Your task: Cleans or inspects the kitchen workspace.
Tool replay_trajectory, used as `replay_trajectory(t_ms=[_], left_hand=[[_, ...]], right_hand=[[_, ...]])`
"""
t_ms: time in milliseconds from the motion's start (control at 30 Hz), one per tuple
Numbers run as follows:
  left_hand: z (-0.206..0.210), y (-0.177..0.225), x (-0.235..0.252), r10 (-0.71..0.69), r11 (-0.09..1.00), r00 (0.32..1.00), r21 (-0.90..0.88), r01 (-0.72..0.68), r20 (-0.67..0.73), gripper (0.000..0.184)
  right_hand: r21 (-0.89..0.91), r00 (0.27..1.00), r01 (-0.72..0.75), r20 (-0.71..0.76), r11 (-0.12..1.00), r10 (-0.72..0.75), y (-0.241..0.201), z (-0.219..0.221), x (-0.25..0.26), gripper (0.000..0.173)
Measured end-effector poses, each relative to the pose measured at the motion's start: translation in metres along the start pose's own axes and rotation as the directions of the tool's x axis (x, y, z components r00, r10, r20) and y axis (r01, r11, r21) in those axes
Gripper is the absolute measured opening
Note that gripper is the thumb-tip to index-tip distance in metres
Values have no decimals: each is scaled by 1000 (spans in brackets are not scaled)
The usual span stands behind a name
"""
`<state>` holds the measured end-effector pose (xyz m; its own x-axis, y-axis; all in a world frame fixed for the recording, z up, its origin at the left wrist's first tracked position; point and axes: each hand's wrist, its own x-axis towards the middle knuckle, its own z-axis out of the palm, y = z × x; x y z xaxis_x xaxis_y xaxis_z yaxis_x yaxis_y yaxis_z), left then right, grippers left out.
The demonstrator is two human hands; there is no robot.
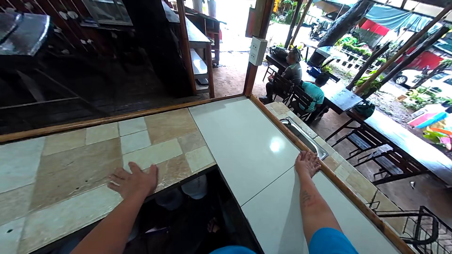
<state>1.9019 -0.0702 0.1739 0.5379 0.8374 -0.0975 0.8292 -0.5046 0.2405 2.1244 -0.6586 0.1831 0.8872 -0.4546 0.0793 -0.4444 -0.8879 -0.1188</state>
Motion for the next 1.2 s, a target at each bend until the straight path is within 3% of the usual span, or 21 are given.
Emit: replay_trajectory(t_ms=[1200], left_hand=[[-2, -2, -1, 22, 999, 1000, -31, -22, -4, 92]], right_hand=[[43, 1000, 15, 10, 999, -16, -1, -3, -4, 71]])
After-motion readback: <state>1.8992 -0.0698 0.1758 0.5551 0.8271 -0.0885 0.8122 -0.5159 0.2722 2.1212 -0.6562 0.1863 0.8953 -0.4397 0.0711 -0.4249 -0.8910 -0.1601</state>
